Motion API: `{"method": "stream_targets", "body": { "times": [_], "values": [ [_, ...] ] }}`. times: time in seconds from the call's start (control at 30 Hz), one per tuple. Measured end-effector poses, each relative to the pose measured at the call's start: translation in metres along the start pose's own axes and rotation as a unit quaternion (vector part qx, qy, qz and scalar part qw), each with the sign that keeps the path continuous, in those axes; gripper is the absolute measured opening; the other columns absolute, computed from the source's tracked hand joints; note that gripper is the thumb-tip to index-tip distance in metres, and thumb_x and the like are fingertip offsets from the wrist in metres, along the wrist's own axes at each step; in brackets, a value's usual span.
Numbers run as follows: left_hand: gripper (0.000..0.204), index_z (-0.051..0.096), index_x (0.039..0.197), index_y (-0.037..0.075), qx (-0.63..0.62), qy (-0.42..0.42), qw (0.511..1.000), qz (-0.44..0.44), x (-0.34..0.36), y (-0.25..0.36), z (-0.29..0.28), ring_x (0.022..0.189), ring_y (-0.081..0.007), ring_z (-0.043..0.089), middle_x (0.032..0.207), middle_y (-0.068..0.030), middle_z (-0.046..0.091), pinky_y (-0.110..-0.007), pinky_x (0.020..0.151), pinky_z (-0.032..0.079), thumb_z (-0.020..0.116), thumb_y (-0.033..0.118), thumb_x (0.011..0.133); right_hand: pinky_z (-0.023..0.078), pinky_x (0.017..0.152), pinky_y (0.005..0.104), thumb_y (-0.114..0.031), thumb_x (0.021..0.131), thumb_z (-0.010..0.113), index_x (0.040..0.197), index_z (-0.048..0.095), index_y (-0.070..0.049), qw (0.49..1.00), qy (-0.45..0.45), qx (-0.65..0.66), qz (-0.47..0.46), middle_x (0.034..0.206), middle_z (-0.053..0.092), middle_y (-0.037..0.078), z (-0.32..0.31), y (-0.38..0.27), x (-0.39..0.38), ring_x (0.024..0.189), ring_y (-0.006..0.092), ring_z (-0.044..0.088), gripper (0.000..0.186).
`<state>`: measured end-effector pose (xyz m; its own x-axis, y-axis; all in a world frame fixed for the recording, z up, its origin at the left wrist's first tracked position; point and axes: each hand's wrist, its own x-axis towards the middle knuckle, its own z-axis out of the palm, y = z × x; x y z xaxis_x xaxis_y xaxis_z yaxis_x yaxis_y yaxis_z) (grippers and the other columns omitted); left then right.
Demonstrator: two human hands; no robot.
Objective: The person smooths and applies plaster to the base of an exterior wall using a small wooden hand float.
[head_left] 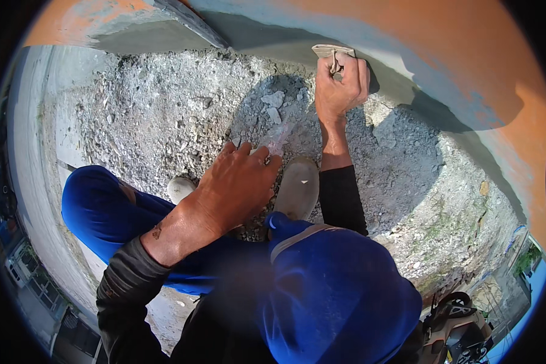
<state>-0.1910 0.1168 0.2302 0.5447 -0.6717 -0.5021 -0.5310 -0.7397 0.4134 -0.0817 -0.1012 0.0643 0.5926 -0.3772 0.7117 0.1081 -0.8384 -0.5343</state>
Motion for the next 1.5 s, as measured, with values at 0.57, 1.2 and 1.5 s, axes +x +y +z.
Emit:
{"method": "stream_targets", "body": {
  "times": [0.57,1.2,1.5],
  "values": [
    [0.054,0.061,0.143,0.002,-0.012,0.005,1.000,0.009,0.002,0.004,-0.005,0.125,-0.0361,0.067,0.130,-0.0185,0.071,-0.051,0.112,0.050,0.078,0.026,0.098,0.049,0.065,0.0427,-0.001,0.076,0.079,0.086,0.070,-0.004,0.999,0.043,0.000,0.028,0.080,0.065,0.009,-0.011,0.006,0.007,0.071,0.0294,0.063,0.014],
    [0.054,0.059,0.141,0.004,-0.018,-0.012,1.000,0.011,-0.001,-0.001,-0.004,0.128,-0.0395,0.066,0.131,-0.0198,0.069,-0.053,0.111,0.049,0.080,0.024,0.096,0.043,0.063,0.0411,0.002,0.078,0.076,0.082,0.063,-0.004,0.995,0.096,-0.031,-0.002,0.078,0.057,0.008,-0.038,0.054,0.015,0.068,0.0280,0.054,0.015],
    [0.054,0.058,0.143,0.004,-0.012,-0.015,1.000,0.004,0.000,-0.001,-0.001,0.130,-0.0396,0.065,0.132,-0.0195,0.069,-0.053,0.113,0.049,0.079,0.025,0.097,0.044,0.064,0.0391,0.002,0.077,0.075,0.084,0.065,-0.003,0.997,0.067,-0.025,0.028,0.079,0.058,0.008,-0.041,0.056,0.012,0.069,0.0260,0.055,0.014]
  ]
}}
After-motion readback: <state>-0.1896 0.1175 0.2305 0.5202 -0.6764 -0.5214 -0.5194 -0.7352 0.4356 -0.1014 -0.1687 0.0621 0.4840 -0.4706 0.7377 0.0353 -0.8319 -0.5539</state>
